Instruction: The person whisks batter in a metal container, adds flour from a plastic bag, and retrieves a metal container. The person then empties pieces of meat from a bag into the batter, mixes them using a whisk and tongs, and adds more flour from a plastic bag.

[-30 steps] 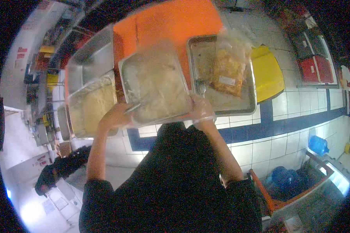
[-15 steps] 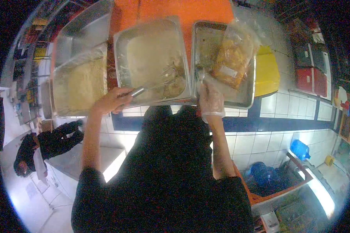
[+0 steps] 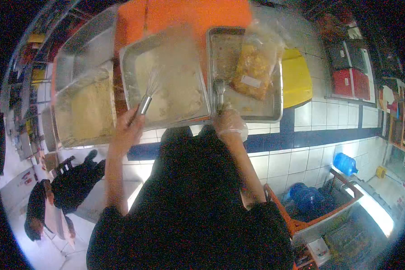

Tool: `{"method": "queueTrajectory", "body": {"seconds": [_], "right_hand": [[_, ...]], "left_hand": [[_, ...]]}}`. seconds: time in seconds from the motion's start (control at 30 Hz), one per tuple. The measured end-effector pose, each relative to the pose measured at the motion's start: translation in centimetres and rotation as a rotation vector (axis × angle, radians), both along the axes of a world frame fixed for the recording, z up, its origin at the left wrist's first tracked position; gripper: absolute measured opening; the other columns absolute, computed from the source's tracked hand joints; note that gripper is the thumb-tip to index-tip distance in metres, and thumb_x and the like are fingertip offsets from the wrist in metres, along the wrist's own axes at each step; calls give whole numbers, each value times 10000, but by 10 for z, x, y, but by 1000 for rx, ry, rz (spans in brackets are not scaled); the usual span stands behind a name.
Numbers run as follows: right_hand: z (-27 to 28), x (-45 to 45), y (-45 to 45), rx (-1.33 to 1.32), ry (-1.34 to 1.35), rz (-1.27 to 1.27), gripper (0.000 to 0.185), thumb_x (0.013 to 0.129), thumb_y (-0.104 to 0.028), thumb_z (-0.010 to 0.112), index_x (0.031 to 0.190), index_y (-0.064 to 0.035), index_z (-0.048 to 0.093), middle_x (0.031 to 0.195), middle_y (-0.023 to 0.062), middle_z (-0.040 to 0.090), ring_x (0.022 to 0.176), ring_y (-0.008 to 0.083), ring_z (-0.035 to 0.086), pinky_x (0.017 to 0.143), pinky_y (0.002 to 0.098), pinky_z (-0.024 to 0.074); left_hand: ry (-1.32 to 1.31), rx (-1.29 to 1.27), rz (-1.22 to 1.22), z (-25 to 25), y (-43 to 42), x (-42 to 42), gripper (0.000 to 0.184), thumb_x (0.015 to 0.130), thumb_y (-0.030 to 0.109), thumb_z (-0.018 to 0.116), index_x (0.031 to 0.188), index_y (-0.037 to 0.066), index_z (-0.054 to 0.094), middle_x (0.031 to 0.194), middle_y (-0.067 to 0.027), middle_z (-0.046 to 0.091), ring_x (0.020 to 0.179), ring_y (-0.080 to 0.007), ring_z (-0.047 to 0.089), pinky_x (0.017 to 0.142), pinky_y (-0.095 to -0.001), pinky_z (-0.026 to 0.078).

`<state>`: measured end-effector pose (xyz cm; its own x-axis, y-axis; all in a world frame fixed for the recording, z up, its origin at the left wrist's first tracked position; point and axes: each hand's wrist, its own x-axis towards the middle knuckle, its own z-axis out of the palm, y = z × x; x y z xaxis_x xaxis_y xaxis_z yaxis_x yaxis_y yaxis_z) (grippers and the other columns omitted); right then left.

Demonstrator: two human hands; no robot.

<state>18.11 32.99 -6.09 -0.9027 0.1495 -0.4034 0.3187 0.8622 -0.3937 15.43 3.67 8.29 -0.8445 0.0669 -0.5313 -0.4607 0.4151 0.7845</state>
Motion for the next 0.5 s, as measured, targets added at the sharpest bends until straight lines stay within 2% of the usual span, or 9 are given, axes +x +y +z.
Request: {"method": "queueTrajectory", "body": {"seconds": [0.1, 0.17, 0.2, 0.27, 0.3, 0.37, 0.4, 0.47, 0.5], "right_hand": [[20, 0, 3, -27, -10, -83, 408, 905, -342, 543, 1090, 19, 590, 938, 283, 660, 900, 446, 643, 826, 521, 501], [17, 4, 10, -22, 0, -122, 397, 915, -330, 529, 1093, 21, 581, 936, 286, 657, 892, 455, 640, 813, 532, 500], [2, 10, 17, -12, 73, -88, 378, 926, -322, 518, 1077, 20, 570, 914, 283, 651, 872, 461, 635, 783, 547, 495], [-4, 12, 25, 0, 158, -53, 360, 936, -315, 507, 1062, 19, 560, 891, 281, 645, 852, 468, 631, 753, 562, 490], [4, 15, 26, 4, 191, -88, 343, 937, -309, 519, 1041, 17, 551, 864, 275, 637, 825, 469, 627, 729, 560, 485], [19, 19, 28, 9, 224, -122, 328, 937, -303, 531, 1020, 14, 543, 837, 269, 628, 797, 469, 623, 705, 559, 481], [28, 20, 29, -64, 246, -166, 339, 935, -306, 546, 1055, 11, 546, 870, 288, 635, 831, 481, 624, 734, 557, 490], [27, 18, 35, -133, 276, -200, 354, 932, -308, 561, 1091, 7, 549, 903, 307, 643, 864, 493, 625, 764, 555, 499], [22, 15, 38, -94, 357, -201, 330, 933, -305, 580, 1041, 5, 550, 858, 271, 642, 799, 460, 632, 704, 526, 490]], "left_hand": [[35, -17, 25, -11, 8, 4, 418, 962, 152, 564, 1338, -24, 517, 630, -6, 511, 491, -66, 462, 441, -244, 386], [290, -321, -80, -28, 4, 12, 421, 948, 148, 577, 1308, -63, 523, 645, -67, 543, 555, -129, 521, 517, -294, 430], [291, -321, -83, -30, 2, 16, 421, 948, 148, 577, 1308, -63, 523, 645, -67, 543, 555, -129, 521, 517, -294, 430], [247, -340, -107, -31, -1, 22, 429, 938, 153, 589, 1290, -85, 525, 741, -157, 602, 672, -197, 577, 625, -331, 464], [254, -338, -107, -34, -1, 28, 429, 938, 153, 589, 1290, -85, 525, 741, -157, 602, 672, -197, 577, 625, -331, 464], [490, -481, -147, -39, 0, 39, 441, 940, 167, 593, 1297, -82, 522, 872, -225, 649, 771, -234, 626, 700, -345, 488], [259, -430, -178, -21, 4, 34, 452, 944, 181, 595, 1304, -80, 517, 1008, -267, 658, 884, -276, 658, 800, -364, 499], [287, -435, -144, -28, 7, 42, 447, 946, 178, 592, 1304, -78, 518, 1009, -267, 659, 895, -279, 661, 811, -363, 499], [315, -446, -121, -31, 9, 45, 442, 948, 176, 589, 1304, -75, 518, 1010, -267, 660, 906, -283, 665, 821, -362, 498]]}}
